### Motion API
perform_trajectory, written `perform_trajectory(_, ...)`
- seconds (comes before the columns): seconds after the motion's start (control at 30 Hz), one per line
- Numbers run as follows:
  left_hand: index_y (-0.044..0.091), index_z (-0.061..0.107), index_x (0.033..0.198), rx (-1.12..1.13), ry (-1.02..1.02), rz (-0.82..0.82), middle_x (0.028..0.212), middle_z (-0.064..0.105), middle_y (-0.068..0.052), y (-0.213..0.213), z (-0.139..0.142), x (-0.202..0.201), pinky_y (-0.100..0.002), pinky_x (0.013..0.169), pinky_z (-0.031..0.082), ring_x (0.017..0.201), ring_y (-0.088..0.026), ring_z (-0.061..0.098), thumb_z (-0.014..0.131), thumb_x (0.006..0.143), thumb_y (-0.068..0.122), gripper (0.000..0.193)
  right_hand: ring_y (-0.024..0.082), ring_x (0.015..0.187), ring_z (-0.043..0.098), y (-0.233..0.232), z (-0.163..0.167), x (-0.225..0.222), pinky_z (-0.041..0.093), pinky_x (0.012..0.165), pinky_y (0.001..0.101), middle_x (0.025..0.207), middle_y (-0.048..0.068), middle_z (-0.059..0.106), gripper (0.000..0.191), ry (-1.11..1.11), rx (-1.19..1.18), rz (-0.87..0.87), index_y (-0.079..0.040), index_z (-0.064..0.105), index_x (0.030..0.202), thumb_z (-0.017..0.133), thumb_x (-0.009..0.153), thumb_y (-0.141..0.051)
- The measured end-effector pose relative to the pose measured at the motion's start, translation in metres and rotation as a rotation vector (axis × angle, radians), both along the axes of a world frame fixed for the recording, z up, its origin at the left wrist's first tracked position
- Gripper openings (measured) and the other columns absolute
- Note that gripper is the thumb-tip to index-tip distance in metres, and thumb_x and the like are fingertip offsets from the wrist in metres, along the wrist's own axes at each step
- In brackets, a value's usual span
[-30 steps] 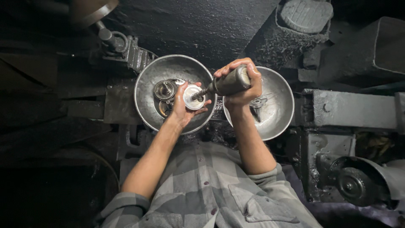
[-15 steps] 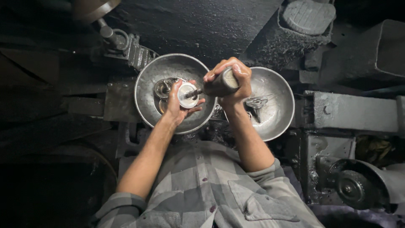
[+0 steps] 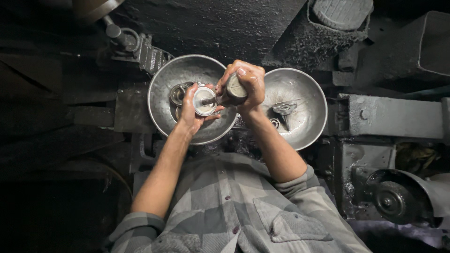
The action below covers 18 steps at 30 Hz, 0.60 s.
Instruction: The person washes small machined metal parts in metal bowls at a workshop bench. They scrub a part by hand, pour liquid from a plastic bottle over the parts and their hands, rub the parts, and use a small brush on them. At the end they carry a part across the workshop and set it on a table.
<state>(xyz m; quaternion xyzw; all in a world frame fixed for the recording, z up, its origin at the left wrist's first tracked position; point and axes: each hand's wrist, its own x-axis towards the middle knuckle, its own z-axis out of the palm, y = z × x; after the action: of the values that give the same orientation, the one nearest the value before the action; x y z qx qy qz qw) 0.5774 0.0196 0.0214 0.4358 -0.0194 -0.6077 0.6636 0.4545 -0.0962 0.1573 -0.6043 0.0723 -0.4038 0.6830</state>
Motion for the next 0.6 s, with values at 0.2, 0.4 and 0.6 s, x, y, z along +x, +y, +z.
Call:
perform_trajectory(0.2,0.016,0.056,0.137,0.127,-0.168,-0.108,0.123,0.066,-0.016,-0.010,-0.030,-0.012,-0.049,0.071,0.066,0.095,-0.032,0.072,0.039,0.095,0.063,0.066,0.023,0.057,0.066,-0.003,-0.003,0.012,0.056,0.055,0.0329,0.068,0.019,0.066,0.051,-0.024,-0.092,-0.086,0.007,0.063,0.080,0.043,0.094,-0.037)
perform_trajectory(0.4,0.015,0.053,0.142,-0.139,0.043,0.132,0.125,0.065,-0.017,-0.030,-0.052,-0.019,-0.054,0.087,0.062,0.104,-0.037,0.069,0.041,0.100,0.060,0.063,0.024,0.067,0.070,0.009,-0.011,0.010,0.056,0.066,0.0361,0.074,0.018,0.070,0.053,0.110,-0.408,-0.031,0.003,0.070,0.081,0.044,0.099,-0.040)
perform_trajectory(0.6,0.018,0.054,0.145,-0.184,0.316,0.150,0.119,0.065,-0.017,-0.007,-0.037,-0.019,-0.055,0.092,0.061,0.103,-0.044,0.070,0.042,0.099,0.060,0.063,0.031,0.068,0.064,-0.021,0.008,-0.020,0.058,0.072,0.0454,0.079,0.020,0.060,0.036,-0.294,0.251,0.026,0.004,0.059,0.090,0.048,0.099,-0.029)
